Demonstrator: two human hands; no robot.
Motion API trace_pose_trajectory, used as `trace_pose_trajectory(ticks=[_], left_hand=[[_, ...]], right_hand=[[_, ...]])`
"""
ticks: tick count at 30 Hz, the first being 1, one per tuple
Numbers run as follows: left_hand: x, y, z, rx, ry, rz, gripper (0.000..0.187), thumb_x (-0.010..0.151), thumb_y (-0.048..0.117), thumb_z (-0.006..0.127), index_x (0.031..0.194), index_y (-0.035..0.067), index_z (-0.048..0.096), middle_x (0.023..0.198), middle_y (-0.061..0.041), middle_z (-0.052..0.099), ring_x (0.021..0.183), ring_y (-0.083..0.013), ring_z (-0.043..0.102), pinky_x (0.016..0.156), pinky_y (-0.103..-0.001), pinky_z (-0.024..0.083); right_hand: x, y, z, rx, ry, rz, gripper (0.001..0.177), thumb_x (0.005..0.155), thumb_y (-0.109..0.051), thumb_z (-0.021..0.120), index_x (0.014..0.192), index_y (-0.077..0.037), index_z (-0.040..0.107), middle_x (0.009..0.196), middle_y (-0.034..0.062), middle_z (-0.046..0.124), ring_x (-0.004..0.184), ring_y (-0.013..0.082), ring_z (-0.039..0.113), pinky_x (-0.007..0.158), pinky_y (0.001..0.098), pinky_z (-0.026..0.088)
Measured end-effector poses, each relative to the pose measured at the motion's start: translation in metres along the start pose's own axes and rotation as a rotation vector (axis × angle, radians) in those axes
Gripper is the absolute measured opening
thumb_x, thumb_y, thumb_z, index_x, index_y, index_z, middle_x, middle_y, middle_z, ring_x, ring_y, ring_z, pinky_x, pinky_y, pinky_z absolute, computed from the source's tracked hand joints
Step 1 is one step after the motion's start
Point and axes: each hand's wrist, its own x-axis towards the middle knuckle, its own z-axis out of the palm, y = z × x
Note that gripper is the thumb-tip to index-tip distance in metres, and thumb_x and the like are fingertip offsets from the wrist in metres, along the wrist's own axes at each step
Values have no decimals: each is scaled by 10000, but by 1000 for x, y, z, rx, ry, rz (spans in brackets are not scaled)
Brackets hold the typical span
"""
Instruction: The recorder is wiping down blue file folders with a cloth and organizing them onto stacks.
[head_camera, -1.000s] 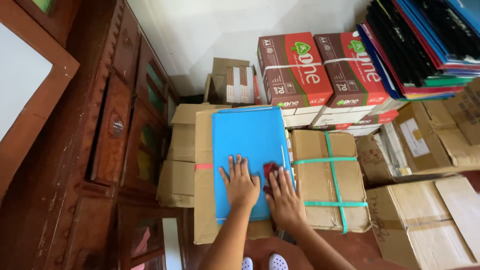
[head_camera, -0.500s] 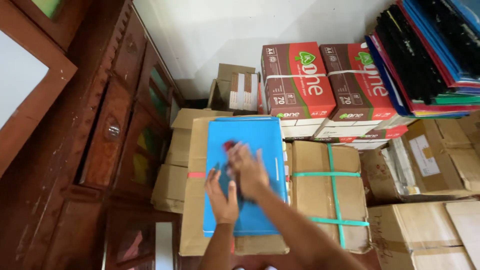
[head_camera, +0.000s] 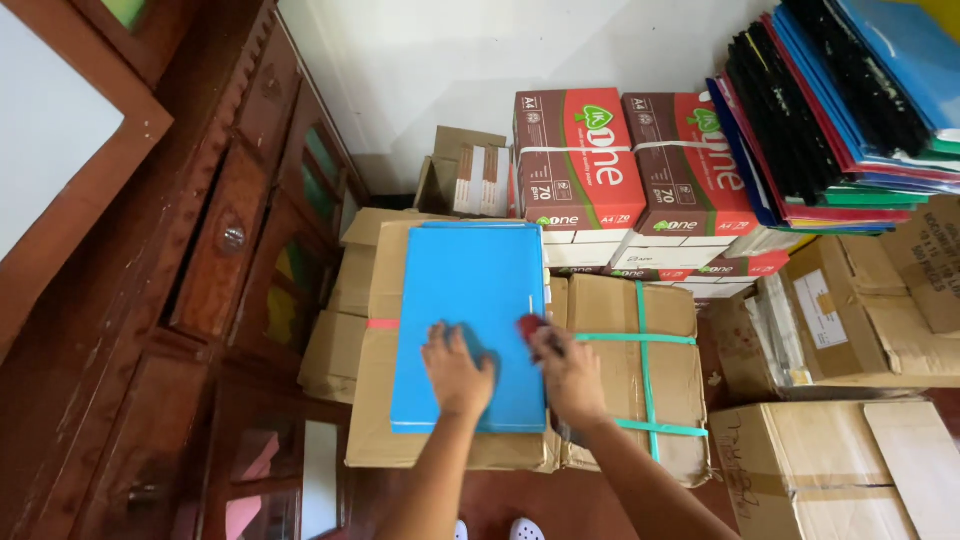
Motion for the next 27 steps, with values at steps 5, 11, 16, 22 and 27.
trace_pose_trajectory(ticks=[5,11,16,22,27], left_hand=[[-25,33,-26,8,-244,-35,775,746,363,789,1426,99,527,1578,-177,373,1517,-374,288,1235,-581,162],[-24,7,-30,22,-115,-115,718,749,428,789,1383,186,557,1541,-144,419,1498,-356,317,1224,-585,184],[-21,-10,-42,46,-155,-257,865,741,579,802,1466,236,478,1628,-152,297,1541,-377,206,1238,-589,118],[-15,-50,-49,87,-132,-451,1188,613,696,855,1526,122,356,1419,-146,461,1267,-342,463,1085,-498,371],[-2,-121,-14,-81,-89,-518,958,616,528,927,1381,93,548,1220,-168,600,1135,-376,606,980,-466,476]], right_hand=[[-27,82,55,385,176,336,267,986,-272,608,1207,-251,756,1120,28,669,1072,281,652,942,401,512],[-2,10,3,361,246,310,274,1023,-289,606,1226,-158,735,1056,113,663,1048,347,621,954,445,463],[-2,-24,34,140,188,243,278,971,-362,645,1175,-198,737,1159,115,658,1088,381,627,956,481,490],[-5,-46,52,155,120,261,300,976,-377,628,1239,-260,715,1207,118,664,1189,387,615,1077,475,458],[11,-75,58,6,125,-6,229,983,-314,572,1137,-207,704,1154,98,686,1113,286,659,937,375,434]])
